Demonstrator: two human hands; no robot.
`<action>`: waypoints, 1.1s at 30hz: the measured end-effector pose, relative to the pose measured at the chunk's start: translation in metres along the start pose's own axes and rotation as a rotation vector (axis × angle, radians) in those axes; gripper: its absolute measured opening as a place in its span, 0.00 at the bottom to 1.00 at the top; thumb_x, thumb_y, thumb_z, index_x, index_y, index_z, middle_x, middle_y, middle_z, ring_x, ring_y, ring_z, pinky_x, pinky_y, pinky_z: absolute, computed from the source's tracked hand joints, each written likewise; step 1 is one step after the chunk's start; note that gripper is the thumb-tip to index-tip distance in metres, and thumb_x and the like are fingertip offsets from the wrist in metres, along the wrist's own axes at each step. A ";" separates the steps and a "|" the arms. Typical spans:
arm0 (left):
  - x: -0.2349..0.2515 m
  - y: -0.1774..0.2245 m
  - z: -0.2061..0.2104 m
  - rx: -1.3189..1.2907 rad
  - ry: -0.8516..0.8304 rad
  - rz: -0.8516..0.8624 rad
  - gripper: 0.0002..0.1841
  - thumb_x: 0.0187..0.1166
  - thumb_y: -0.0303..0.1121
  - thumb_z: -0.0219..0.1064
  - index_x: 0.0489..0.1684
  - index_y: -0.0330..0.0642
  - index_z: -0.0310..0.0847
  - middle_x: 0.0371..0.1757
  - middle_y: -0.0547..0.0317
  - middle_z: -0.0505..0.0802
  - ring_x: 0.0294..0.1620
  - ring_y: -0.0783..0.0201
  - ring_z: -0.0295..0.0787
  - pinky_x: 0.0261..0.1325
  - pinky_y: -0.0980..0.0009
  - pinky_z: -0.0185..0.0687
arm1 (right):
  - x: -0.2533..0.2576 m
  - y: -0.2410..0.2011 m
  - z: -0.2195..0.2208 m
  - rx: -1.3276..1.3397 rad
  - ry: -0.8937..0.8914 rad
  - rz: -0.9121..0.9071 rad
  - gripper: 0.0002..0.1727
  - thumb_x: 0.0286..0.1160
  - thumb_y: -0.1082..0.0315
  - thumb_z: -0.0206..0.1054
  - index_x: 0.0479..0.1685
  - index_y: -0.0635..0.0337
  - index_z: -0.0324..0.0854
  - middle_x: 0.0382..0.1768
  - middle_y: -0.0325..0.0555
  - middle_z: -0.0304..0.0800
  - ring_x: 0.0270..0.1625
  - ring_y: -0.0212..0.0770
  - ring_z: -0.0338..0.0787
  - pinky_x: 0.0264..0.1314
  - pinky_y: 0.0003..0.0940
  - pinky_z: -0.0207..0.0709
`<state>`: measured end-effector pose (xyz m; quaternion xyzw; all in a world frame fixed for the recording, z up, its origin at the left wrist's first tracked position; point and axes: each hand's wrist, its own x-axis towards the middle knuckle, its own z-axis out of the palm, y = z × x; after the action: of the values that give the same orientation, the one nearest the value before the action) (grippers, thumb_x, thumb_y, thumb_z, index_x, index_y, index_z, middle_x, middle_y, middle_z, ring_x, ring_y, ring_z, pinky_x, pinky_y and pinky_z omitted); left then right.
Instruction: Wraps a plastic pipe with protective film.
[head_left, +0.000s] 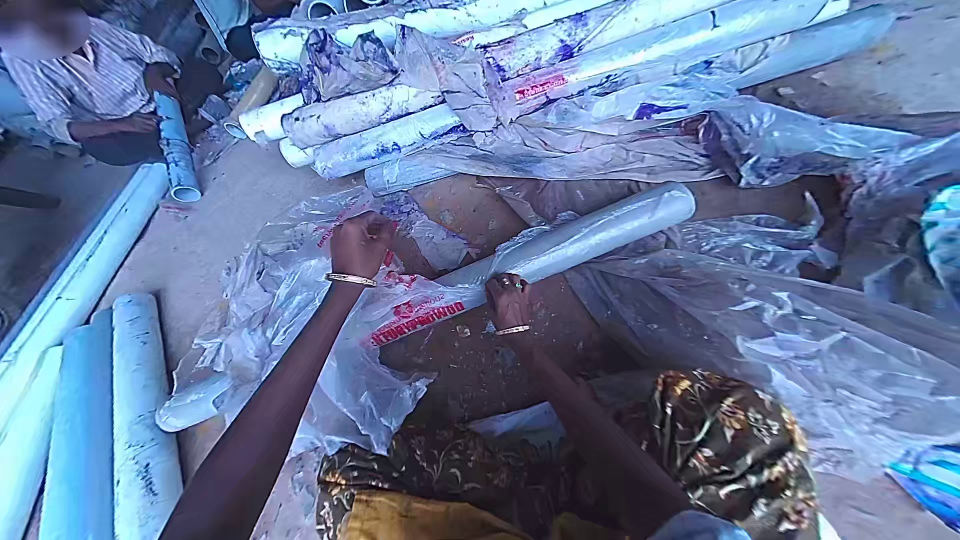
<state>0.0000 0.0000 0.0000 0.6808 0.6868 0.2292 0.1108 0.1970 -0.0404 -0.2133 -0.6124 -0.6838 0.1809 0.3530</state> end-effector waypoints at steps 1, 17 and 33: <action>-0.003 0.025 0.041 0.035 -0.158 0.002 0.15 0.86 0.35 0.66 0.53 0.29 0.88 0.49 0.35 0.95 0.53 0.38 0.93 0.62 0.36 0.79 | -0.007 -0.001 0.003 0.013 0.034 0.033 0.12 0.77 0.75 0.64 0.47 0.69 0.93 0.55 0.67 0.93 0.67 0.71 0.86 0.70 0.71 0.68; -0.046 0.070 0.189 0.397 -0.578 -0.079 0.22 0.92 0.34 0.55 0.77 0.25 0.73 0.78 0.31 0.80 0.78 0.37 0.78 0.80 0.45 0.70 | -0.038 0.005 -0.006 0.973 -0.058 0.346 0.18 0.66 0.88 0.57 0.55 0.85 0.83 0.53 0.67 0.86 0.46 0.34 0.82 0.51 0.25 0.76; -0.021 0.053 0.206 0.264 -0.300 -0.284 0.17 0.92 0.33 0.55 0.66 0.33 0.85 0.70 0.36 0.87 0.75 0.38 0.81 0.77 0.41 0.72 | -0.021 -0.015 -0.027 0.421 -0.536 0.440 0.27 0.82 0.68 0.64 0.79 0.67 0.73 0.68 0.68 0.85 0.72 0.63 0.84 0.76 0.60 0.71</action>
<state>0.1433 0.0119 -0.1584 0.6122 0.7757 0.0158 0.1527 0.2058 -0.0687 -0.1901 -0.5897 -0.5520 0.5416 0.2329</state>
